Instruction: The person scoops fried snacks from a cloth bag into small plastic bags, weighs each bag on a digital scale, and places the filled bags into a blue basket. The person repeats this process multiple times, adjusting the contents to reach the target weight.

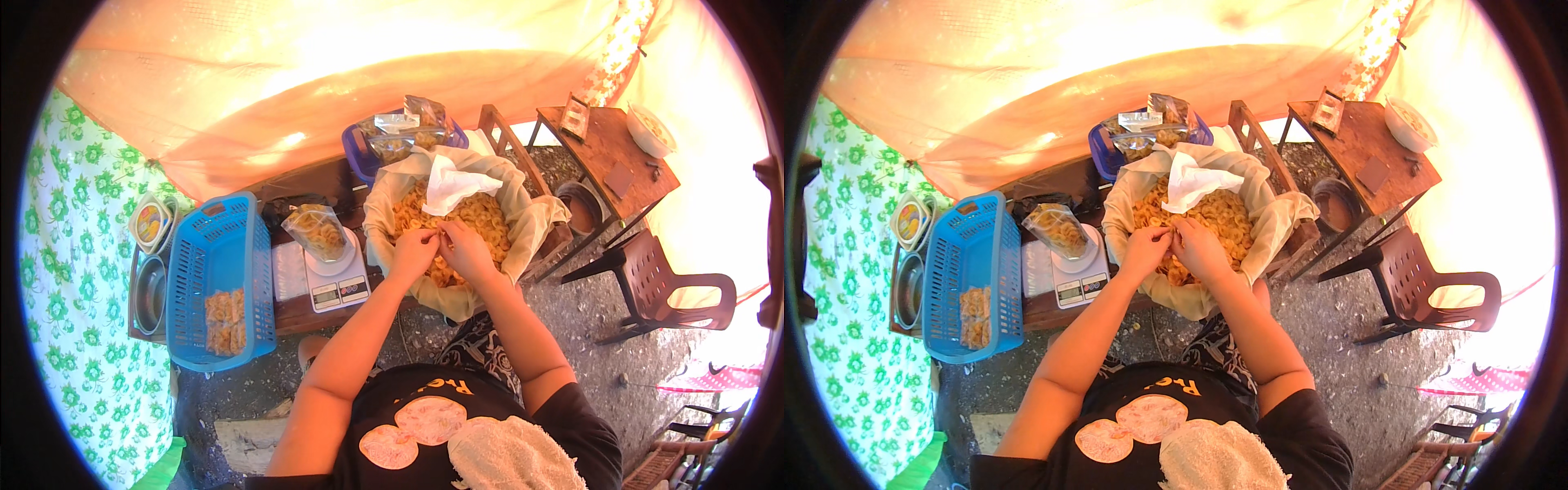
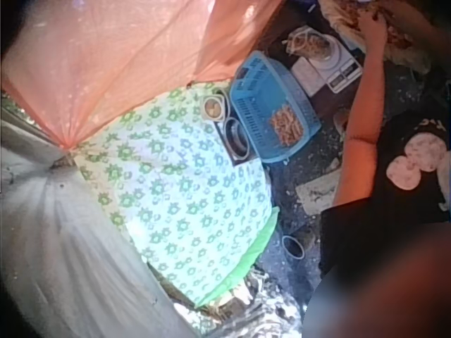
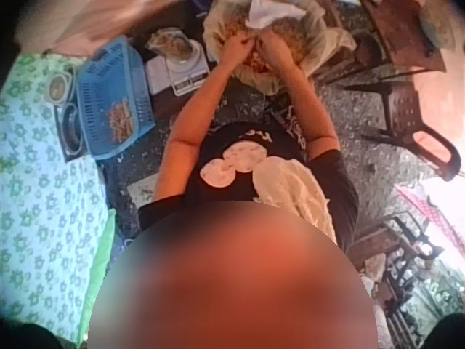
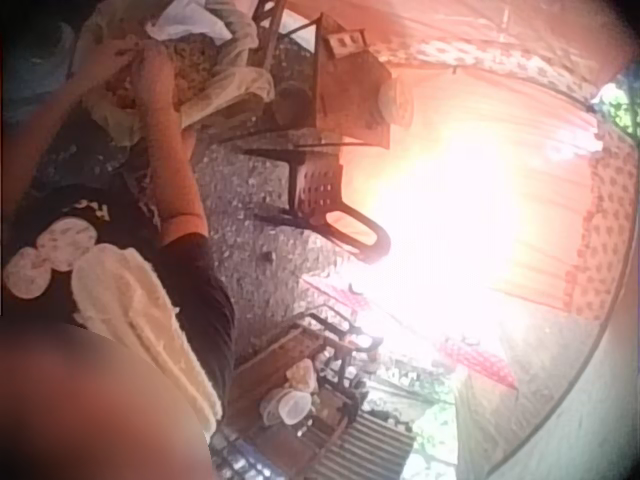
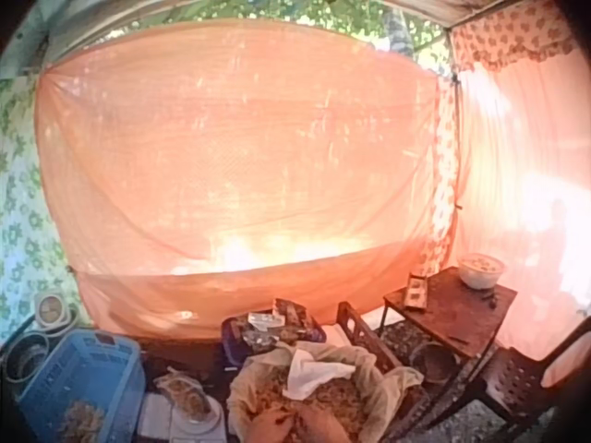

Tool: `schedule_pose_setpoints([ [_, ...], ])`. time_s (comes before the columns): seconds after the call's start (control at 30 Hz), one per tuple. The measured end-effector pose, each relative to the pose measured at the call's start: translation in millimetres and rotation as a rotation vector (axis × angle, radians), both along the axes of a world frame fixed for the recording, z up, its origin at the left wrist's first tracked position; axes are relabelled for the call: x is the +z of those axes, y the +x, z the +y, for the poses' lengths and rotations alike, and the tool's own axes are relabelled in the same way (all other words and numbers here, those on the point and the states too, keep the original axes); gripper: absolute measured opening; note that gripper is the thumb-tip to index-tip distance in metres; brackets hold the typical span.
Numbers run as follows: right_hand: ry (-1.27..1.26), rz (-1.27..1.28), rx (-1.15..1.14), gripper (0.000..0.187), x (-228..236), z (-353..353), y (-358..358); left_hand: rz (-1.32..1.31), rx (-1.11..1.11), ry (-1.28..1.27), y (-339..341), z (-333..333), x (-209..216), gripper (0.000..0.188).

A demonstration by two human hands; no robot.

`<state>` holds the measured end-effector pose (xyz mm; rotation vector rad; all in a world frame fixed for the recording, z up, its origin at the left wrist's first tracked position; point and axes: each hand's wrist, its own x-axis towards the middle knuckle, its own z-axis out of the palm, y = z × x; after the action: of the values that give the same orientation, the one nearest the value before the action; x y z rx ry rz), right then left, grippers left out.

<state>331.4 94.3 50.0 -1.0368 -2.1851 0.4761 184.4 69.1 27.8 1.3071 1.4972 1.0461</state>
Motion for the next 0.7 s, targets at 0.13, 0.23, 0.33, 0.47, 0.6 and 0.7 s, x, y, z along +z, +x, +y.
schedule_pose_setpoints([
  [0.13, -0.020, 0.042, -0.020, 0.027, -2.8, 2.0, 0.4, -0.231, 0.069, -0.079, 8.0, -0.2, 7.2, 0.029],
  [0.23, -0.200, 0.132, -0.029, 0.029, -6.2, 7.4, 3.0, -0.456, 0.094, -0.077, 12.5, -2.7, 8.4, 0.031],
  [0.33, -0.480, 0.301, -0.036, 0.028, -7.6, 15.9, 7.0, -0.512, 0.083, -0.066, 8.9, 1.6, 6.1, 0.029],
  [0.47, -0.722, 0.586, 0.032, 0.027, -4.3, 27.8, 11.3, -0.335, 0.105, 0.088, 3.0, 5.8, 2.5, 0.025],
  [0.6, -1.012, 0.739, 0.101, 0.026, 0.6, 29.6, 14.1, -0.332, 0.105, 0.075, 1.4, 8.4, 6.9, 0.022],
  [0.7, -1.007, 0.694, 0.043, 0.025, 3.0, 25.6, 11.7, -0.442, 0.125, -0.024, -1.5, 7.3, 9.2, 0.019],
])
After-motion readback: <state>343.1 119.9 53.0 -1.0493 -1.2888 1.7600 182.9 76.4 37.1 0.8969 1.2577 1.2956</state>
